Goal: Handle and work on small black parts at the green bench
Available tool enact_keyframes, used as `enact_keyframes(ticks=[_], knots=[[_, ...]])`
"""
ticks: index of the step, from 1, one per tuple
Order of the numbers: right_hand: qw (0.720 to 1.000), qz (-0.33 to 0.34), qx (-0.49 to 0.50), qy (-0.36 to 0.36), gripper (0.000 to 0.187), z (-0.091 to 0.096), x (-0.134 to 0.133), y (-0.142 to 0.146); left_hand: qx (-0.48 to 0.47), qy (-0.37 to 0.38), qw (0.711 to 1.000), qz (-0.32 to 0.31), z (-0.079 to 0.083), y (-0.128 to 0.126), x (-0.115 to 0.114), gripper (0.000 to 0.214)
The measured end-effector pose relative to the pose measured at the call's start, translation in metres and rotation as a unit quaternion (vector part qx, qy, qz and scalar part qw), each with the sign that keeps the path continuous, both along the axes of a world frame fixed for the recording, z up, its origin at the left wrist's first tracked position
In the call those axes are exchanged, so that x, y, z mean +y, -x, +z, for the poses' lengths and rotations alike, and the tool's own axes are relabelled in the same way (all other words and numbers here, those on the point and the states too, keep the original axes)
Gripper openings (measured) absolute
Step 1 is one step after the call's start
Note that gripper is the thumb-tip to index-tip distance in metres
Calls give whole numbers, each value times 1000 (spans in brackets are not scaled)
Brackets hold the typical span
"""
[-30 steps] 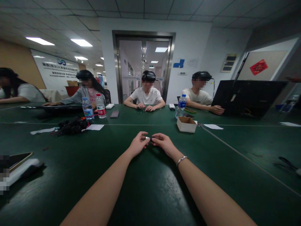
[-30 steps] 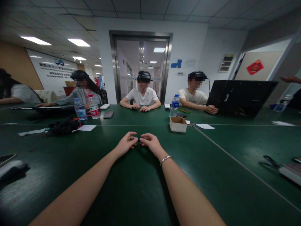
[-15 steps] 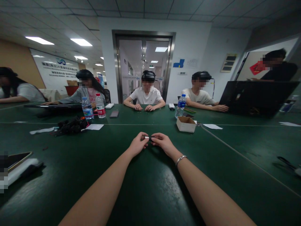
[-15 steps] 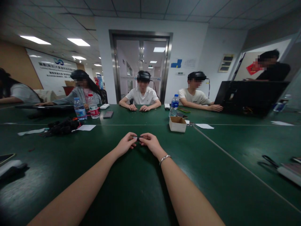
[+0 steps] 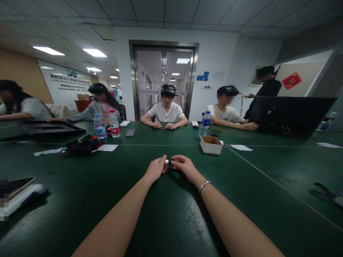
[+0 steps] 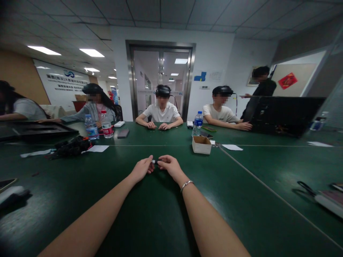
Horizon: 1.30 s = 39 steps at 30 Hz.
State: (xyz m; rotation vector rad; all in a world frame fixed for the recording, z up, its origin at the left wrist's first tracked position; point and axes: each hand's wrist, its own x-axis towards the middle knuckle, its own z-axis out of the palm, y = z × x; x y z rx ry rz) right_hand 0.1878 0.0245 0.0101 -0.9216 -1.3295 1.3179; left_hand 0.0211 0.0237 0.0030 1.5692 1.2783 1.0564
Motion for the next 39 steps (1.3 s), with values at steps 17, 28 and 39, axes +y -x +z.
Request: enact_keyframes(ticks=[17,28,39], knots=[[1000,-1,3,-4,38,0,-1,0,-43,-22,998,-32,2,1,-6,26],[1000,5,-11,1,39,0,1,0,44,-21,998,29,4,-2,-6,51],[997,26,-58,-36,32,-1,1,1,81,-10,995,54,13,-3,-13,56]])
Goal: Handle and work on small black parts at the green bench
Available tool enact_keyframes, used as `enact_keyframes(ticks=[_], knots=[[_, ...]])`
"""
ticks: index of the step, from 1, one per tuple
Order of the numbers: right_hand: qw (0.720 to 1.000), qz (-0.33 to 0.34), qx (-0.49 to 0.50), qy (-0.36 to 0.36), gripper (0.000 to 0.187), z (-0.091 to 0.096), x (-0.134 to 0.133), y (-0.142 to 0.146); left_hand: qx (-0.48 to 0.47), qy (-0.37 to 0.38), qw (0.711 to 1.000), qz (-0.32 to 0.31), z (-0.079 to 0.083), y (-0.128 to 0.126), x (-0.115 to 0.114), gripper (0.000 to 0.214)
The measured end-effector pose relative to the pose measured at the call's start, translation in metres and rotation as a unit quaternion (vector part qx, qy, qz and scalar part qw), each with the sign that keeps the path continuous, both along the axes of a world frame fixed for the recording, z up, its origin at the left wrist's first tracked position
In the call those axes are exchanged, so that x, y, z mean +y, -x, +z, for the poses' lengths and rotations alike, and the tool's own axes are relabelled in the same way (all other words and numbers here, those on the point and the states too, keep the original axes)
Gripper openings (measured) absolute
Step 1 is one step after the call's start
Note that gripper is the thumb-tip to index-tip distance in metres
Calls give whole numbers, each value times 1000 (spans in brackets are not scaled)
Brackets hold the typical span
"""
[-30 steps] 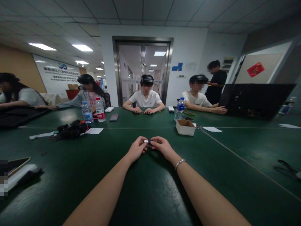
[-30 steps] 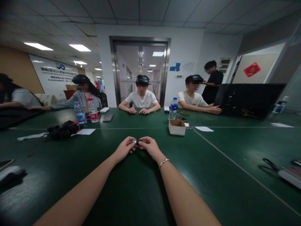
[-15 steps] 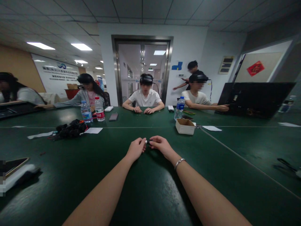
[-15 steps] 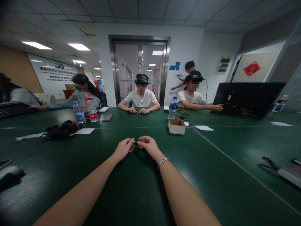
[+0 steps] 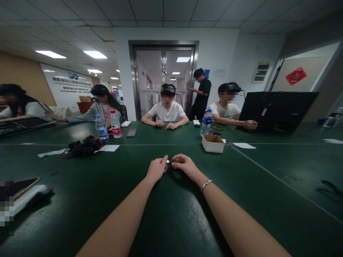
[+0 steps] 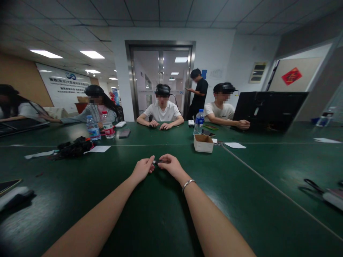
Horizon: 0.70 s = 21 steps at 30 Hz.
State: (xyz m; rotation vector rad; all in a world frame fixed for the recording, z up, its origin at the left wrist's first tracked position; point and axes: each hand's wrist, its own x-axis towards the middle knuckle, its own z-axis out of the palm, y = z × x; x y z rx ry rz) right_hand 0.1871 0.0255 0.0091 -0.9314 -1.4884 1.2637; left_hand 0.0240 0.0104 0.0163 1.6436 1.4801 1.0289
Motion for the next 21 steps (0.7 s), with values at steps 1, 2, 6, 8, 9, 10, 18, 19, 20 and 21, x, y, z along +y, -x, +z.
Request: enact_keyframes(ticks=[1,2,6,8,9,10,18,19,20,21], knots=[[1000,-4,-19,-18,30,0,0,1,1,0,1000,-1,0,0,0,56],[998,-12,-44,-42,28,0,-1,2,2,-1,1000,-3,-1,1,1,56],[961,-42,-197,-189,25,6,-15,12,23,-21,999,-7,-3,2,1,56],[934,-43,-265,-237,24,11,-26,19,46,-35,998,-7,-2,1,-2,57],[923,-41,-293,-247,22,13,-31,21,60,-41,997,-11,1,1,-5,57],[913,-40,-317,-251,19,14,-35,23,77,-45,996,-19,4,1,-9,57],[927,-185,-278,-171,16,29,-33,-75,367,-129,921,-10,45,92,-67,22],[930,-226,-258,-133,16,32,-35,-100,429,-129,894,24,47,118,-75,24],[932,-266,-231,-88,16,34,-39,-125,487,-128,861,71,47,145,-82,27],[933,-300,-196,-44,16,35,-45,-149,537,-125,825,120,45,172,-90,31]])
